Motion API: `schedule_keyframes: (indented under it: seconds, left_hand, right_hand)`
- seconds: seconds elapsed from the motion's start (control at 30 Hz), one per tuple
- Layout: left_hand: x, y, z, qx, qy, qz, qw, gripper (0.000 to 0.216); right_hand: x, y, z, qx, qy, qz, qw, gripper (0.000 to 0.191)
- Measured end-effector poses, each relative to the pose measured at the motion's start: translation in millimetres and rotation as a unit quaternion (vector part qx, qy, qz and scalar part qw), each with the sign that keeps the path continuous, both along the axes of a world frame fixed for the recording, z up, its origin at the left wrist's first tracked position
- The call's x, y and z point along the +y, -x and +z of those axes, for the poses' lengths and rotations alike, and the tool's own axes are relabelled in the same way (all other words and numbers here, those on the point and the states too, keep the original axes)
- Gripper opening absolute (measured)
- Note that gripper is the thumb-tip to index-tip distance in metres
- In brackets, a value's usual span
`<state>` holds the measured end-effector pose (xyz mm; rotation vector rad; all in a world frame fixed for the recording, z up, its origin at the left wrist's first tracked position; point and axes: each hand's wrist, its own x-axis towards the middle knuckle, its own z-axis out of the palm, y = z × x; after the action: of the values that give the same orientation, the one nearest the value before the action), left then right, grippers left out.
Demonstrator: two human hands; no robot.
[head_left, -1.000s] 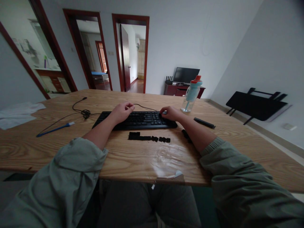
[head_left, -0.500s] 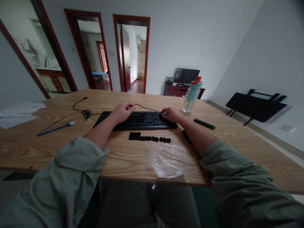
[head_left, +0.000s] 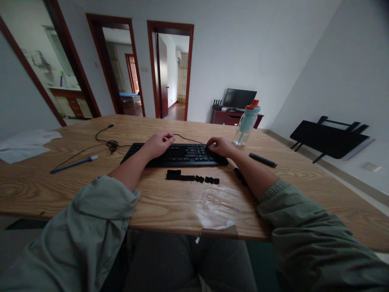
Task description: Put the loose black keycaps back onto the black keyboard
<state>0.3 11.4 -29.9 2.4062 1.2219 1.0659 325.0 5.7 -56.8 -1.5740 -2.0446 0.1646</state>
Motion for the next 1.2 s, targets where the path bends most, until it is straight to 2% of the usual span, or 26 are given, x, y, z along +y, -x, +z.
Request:
schedule_keyframes:
  seconds: [0.13, 0.5, 0.83, 1.2]
  left_hand:
    - [-1.8, 0.2, 0.7, -0.001, 0.003, -0.001, 1.0, 0.037]
    - [0.4, 0.4, -0.2, 0.004, -0.001, 0.003, 1.0, 0.038]
    - [1.5, 0.4, -1.4, 0.008, 0.004, 0.001, 1.0, 0.037]
    - [-0.2, 0.5, -0.1, 0.007, 0.0, 0.003, 1.0, 0.039]
  right_hand:
    - [0.3, -1.9, -0.3, 0.02, 0.007, 0.013, 1.0, 0.019]
    - [-5.2, 2.4, 6.6, -0.029, 0.035, 0.005, 0.999, 0.02]
    - [-0.8, -0.6, 4.9, -0.039, 0.04, 0.004, 0.998, 0.022]
    - [-3.0, 0.5, 6.5, -0.006, 0.038, -0.006, 0.999, 0.022]
